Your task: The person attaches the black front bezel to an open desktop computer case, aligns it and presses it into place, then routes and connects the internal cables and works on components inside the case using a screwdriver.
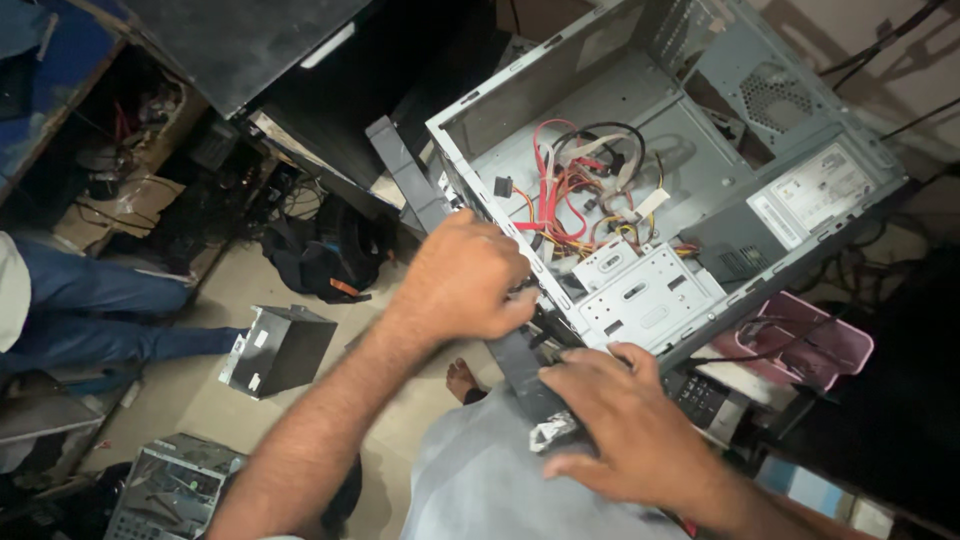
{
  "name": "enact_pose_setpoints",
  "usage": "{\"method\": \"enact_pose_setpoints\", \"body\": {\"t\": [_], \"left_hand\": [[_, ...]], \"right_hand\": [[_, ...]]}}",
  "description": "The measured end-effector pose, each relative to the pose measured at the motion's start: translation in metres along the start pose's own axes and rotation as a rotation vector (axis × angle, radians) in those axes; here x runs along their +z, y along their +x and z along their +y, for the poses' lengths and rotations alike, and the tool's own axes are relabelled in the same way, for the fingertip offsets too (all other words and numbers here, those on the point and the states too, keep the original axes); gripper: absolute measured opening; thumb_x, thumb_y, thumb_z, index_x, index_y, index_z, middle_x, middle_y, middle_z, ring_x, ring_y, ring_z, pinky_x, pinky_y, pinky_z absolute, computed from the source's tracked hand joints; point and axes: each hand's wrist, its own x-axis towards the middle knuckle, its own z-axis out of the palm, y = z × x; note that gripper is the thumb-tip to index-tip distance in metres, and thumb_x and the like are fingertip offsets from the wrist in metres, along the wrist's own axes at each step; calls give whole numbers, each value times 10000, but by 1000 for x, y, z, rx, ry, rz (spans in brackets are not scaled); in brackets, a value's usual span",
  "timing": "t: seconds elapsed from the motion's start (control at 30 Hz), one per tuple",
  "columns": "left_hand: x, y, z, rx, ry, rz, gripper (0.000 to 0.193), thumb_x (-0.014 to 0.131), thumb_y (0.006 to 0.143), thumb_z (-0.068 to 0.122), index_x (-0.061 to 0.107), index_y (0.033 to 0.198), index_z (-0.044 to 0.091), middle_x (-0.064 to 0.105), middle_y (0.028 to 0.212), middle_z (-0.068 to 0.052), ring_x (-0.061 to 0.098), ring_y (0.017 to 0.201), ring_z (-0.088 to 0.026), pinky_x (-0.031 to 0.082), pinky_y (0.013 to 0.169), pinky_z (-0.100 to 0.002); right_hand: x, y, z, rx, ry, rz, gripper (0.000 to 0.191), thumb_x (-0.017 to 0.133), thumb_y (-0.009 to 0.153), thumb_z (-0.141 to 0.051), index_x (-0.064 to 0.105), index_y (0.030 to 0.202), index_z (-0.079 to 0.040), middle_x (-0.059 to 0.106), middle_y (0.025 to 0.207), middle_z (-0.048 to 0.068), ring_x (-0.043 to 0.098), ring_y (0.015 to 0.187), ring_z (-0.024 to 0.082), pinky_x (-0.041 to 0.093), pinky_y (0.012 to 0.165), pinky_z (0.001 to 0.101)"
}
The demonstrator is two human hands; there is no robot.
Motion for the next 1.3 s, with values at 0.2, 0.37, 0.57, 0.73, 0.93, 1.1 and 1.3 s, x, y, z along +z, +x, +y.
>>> {"method": "enact_pose_setpoints", "body": {"t": [0.2,0.37,0.57,0.73,0.93,1.1,1.3], "left_hand": [[-22,-22,-30,246,-251,-36,681,823,612,604,700,1002,59,669,1005,-99,601,1021,-332,437,893,-447],[-22,-38,-35,328,-271,-177,781,837,544,649,716,1047,64,681,1032,-92,607,1060,-316,431,904,-459],[-25,-62,-47,428,100,-85,504,751,564,378,724,1008,142,722,1112,-57,604,1169,-299,446,970,-514],[-21,-70,-48,443,139,-227,77,691,754,181,652,758,115,730,1016,-58,603,1212,-298,491,878,-441],[-40,-85,-41,378,113,-252,97,660,635,173,667,724,133,725,915,-24,630,1145,-300,497,820,-427],[-48,-88,-27,407,193,-348,57,682,728,198,672,729,142,689,812,-23,649,984,-269,499,754,-416],[-49,-76,-21,447,238,-384,158,739,688,299,706,727,149,691,797,-31,640,886,-266,488,740,-426]], "right_hand": [[40,-15,-9,58,-164,46,601,781,728,-400,654,1184,-29,688,926,79,566,1223,304,277,991,681],[56,-18,-17,-45,-134,-15,121,756,790,-181,640,795,-145,624,846,16,637,1181,220,323,1043,642],[64,-30,-16,20,-68,98,120,770,738,-174,668,796,-149,651,941,10,644,1185,228,352,988,576],[78,-30,-23,96,245,11,308,787,771,-125,645,1034,-51,647,1300,150,618,1206,317,473,1004,478],[59,-11,-34,325,457,-210,575,805,700,-85,642,1250,-45,602,1447,133,586,1332,358,466,1042,447],[1,-25,-38,226,429,84,378,719,829,-47,701,1206,-54,732,1269,101,707,1241,283,536,1076,387],[-22,47,43,252,-51,140,304,628,810,32,723,1094,-18,736,1060,150,696,1002,362,546,888,429]]}}
